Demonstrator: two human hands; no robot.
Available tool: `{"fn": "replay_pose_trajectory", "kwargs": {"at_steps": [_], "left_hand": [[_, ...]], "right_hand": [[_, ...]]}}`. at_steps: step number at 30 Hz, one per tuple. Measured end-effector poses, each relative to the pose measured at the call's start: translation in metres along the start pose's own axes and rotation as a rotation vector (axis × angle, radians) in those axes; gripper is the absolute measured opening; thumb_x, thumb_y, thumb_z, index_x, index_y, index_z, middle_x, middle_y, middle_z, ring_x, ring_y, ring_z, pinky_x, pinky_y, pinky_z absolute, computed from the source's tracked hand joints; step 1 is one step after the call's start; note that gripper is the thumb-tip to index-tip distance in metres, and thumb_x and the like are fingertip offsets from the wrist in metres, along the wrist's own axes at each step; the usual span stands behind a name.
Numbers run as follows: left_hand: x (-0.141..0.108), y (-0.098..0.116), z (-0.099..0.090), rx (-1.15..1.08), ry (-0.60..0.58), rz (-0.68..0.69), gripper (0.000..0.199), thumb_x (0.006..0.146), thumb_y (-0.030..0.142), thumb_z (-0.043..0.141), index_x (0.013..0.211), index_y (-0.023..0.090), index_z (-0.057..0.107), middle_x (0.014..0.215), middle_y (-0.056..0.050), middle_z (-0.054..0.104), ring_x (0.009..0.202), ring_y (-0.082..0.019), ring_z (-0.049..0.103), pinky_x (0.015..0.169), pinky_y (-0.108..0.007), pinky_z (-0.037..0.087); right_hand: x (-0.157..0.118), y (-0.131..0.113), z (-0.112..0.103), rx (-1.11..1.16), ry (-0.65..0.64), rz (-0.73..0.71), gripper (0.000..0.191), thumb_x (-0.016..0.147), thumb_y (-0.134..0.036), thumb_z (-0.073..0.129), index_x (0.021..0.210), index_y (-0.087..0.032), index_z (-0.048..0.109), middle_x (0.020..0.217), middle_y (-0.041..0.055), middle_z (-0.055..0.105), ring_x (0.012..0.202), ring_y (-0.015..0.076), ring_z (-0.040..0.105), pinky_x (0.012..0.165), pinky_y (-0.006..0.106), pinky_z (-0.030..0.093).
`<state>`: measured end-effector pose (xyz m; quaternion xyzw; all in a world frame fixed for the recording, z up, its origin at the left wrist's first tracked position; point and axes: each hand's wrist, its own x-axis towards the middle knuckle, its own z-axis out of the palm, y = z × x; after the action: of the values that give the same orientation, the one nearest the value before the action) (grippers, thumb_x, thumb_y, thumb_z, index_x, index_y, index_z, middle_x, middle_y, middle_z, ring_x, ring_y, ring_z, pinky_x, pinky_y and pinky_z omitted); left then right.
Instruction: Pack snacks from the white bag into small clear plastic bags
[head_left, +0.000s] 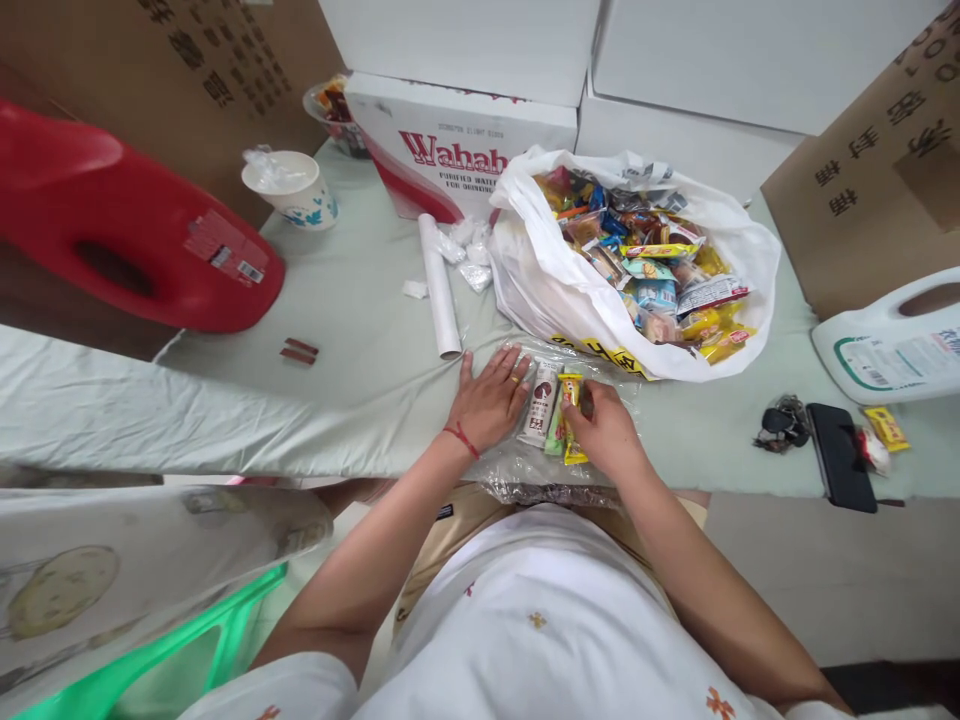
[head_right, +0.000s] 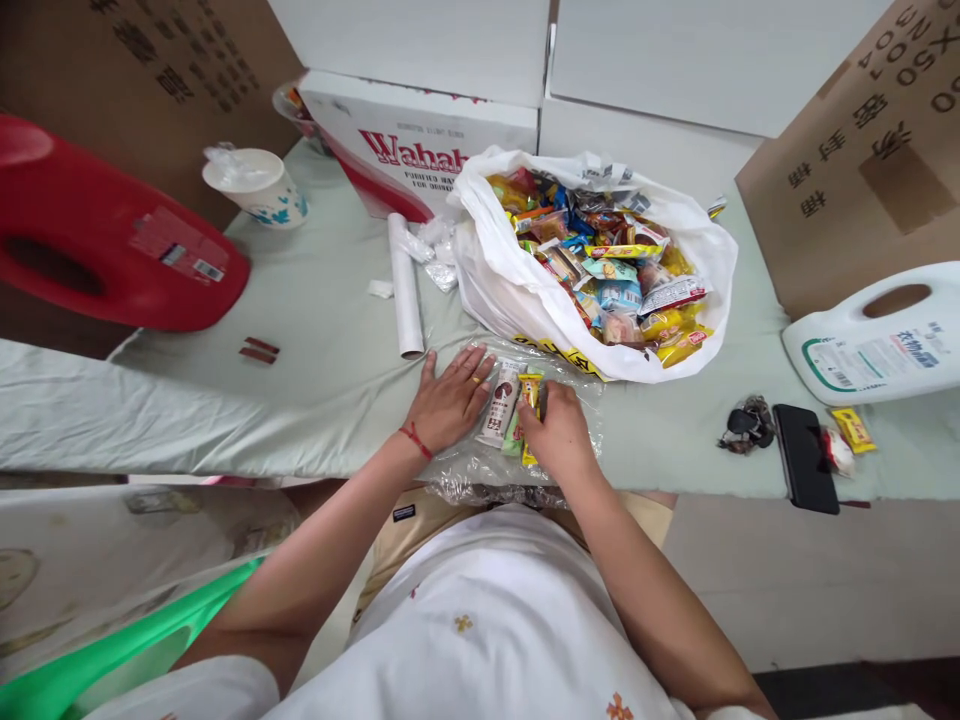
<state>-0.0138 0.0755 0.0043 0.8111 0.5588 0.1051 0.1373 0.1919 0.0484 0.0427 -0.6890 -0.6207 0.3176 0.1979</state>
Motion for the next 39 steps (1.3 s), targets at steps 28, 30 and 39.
{"fn": "replay_pose_trajectory", "kwargs": {"at_steps": [28, 30, 39], "left_hand": [[0.024, -0.022, -0.005, -0.164, 0.313, -0.166, 0.053, 0.096, 0.036, 0.058, 0.144, 0.012, 0.056, 0.157, -0.021, 0.052, 0.146, -0.034, 0.049, 0.123, -0.05, 0.04], [0.031, -0.017, -0.011, -0.109, 0.256, -0.288, 0.058, 0.094, 0.038, 0.061, 0.144, 0.01, 0.054, 0.148, -0.024, 0.056, 0.135, -0.038, 0.057, 0.113, -0.051, 0.048], [0.058, -0.026, -0.046, -0.459, 0.033, -0.541, 0.016, 0.08, 0.021, 0.064, 0.068, 0.022, 0.054, 0.072, -0.005, 0.065, 0.083, -0.024, 0.066, 0.076, -0.033, 0.049]], "right_hand": [[-0.073, -0.031, 0.052, -0.558, -0.151, -0.738, 0.07, 0.092, -0.048, 0.078, 0.149, -0.016, 0.051, 0.131, 0.018, 0.065, 0.106, 0.0302, 0.065, 0.073, 0.038, 0.059], [-0.075, -0.03, 0.063, -0.636, -0.187, -0.686, 0.045, 0.098, -0.029, 0.069, 0.14, -0.017, 0.057, 0.118, 0.0137, 0.069, 0.1, 0.0274, 0.066, 0.068, 0.035, 0.057], [-0.094, -0.015, 0.058, -0.302, -0.085, -0.557, 0.012, 0.101, -0.015, 0.055, 0.097, -0.021, 0.065, 0.091, 0.0058, 0.069, 0.076, 0.0179, 0.065, 0.063, 0.028, 0.047]]}}
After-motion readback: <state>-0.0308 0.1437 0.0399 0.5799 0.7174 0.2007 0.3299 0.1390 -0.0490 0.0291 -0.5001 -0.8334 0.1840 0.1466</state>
